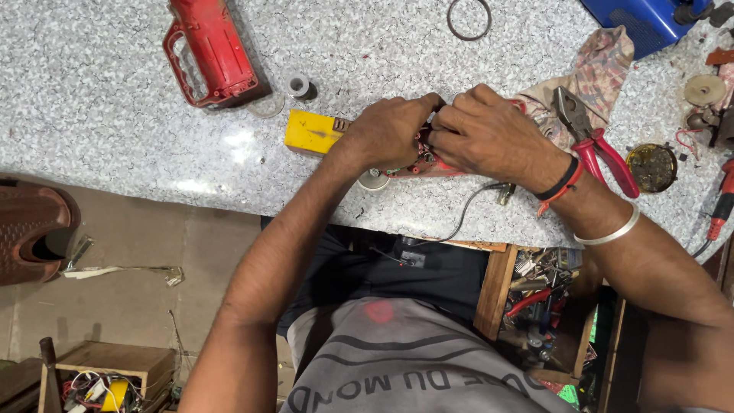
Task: The person works on a red handheld power tool at a cluttered workbench. They use pliers to strip and connect wires, then walk to a shelf to retrieve a small component from a plastic box. They return to the bench and continue wiring and soldering the tool's internal components.
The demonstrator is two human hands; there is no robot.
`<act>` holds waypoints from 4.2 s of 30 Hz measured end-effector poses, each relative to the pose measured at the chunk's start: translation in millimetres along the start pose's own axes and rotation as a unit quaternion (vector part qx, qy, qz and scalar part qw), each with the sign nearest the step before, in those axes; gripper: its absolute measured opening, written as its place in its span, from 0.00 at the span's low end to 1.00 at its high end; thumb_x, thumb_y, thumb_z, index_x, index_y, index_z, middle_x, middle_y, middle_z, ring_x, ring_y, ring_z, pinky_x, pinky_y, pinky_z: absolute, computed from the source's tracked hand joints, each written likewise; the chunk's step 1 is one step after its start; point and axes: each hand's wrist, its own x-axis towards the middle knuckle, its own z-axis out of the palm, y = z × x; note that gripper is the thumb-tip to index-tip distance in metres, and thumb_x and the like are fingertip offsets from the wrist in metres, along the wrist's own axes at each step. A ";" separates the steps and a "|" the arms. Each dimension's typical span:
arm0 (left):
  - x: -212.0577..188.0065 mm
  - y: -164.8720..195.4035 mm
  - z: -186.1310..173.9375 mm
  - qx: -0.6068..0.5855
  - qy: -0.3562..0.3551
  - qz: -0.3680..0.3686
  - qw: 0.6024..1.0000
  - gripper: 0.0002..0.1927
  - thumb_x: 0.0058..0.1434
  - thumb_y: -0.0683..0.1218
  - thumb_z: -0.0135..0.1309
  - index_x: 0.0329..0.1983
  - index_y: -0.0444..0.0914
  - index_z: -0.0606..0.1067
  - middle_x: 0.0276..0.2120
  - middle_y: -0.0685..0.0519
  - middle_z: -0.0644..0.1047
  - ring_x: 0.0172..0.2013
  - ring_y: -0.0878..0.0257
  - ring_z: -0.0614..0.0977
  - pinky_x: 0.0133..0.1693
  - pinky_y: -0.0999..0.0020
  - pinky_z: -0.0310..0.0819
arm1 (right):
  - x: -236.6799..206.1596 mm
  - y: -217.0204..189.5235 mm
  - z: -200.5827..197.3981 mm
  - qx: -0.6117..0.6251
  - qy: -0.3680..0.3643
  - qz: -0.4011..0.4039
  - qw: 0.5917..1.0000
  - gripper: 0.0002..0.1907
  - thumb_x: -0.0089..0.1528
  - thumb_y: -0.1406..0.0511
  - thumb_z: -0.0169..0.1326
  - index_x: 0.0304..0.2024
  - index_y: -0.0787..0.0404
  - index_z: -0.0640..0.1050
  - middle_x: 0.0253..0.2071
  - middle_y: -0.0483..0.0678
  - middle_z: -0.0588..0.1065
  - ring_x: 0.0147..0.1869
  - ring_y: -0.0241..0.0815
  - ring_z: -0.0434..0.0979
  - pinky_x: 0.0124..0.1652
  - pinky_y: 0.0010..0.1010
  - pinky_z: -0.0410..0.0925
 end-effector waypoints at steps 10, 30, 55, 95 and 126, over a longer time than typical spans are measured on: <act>0.1 8.7 -6.1 0.002 -0.022 -0.031 0.999 0.30 0.50 0.40 0.63 0.58 0.36 0.68 0.39 0.44 0.82 0.45 0.48 0.83 0.48 0.50 0.75 | -3.5 5.3 3.3 0.026 0.000 0.023 0.999 0.12 0.59 0.57 0.64 0.42 0.53 0.83 0.38 0.42 0.70 0.43 0.42 0.69 0.48 0.37 0.61; -0.2 6.9 -5.4 0.023 -0.026 -0.028 0.999 0.30 0.51 0.45 0.66 0.56 0.34 0.69 0.40 0.42 0.81 0.46 0.46 0.82 0.49 0.50 0.74 | 4.2 9.1 -2.8 0.002 -0.034 -0.006 0.999 0.09 0.59 0.58 0.63 0.37 0.53 0.82 0.37 0.42 0.70 0.44 0.40 0.69 0.50 0.36 0.63; -10.7 20.2 -18.2 -0.027 0.008 -0.024 0.999 0.39 0.42 0.51 0.74 0.56 0.38 0.70 0.41 0.44 0.82 0.46 0.44 0.82 0.48 0.50 0.74 | -22.2 -95.4 27.3 0.146 0.137 0.386 0.901 0.26 0.57 0.68 0.59 0.59 0.63 0.79 0.74 0.64 0.57 0.71 0.64 0.55 0.69 0.53 0.49; -12.8 24.9 -19.7 -0.033 0.036 -0.020 0.999 0.22 0.51 0.45 0.66 0.49 0.40 0.74 0.35 0.45 0.83 0.41 0.47 0.85 0.44 0.50 0.76 | -19.4 -95.1 45.8 0.170 0.209 0.424 0.865 0.25 0.52 0.66 0.70 0.52 0.59 0.82 0.77 0.60 0.54 0.77 0.64 0.54 0.73 0.54 0.50; -19.3 25.2 -23.6 -0.021 0.033 0.019 0.999 0.25 0.50 0.40 0.63 0.54 0.36 0.75 0.34 0.41 0.82 0.40 0.44 0.84 0.43 0.49 0.75 | -18.4 -95.8 45.6 0.198 0.232 0.433 0.848 0.26 0.50 0.66 0.71 0.52 0.61 0.81 0.77 0.59 0.54 0.75 0.59 0.61 0.70 0.51 0.56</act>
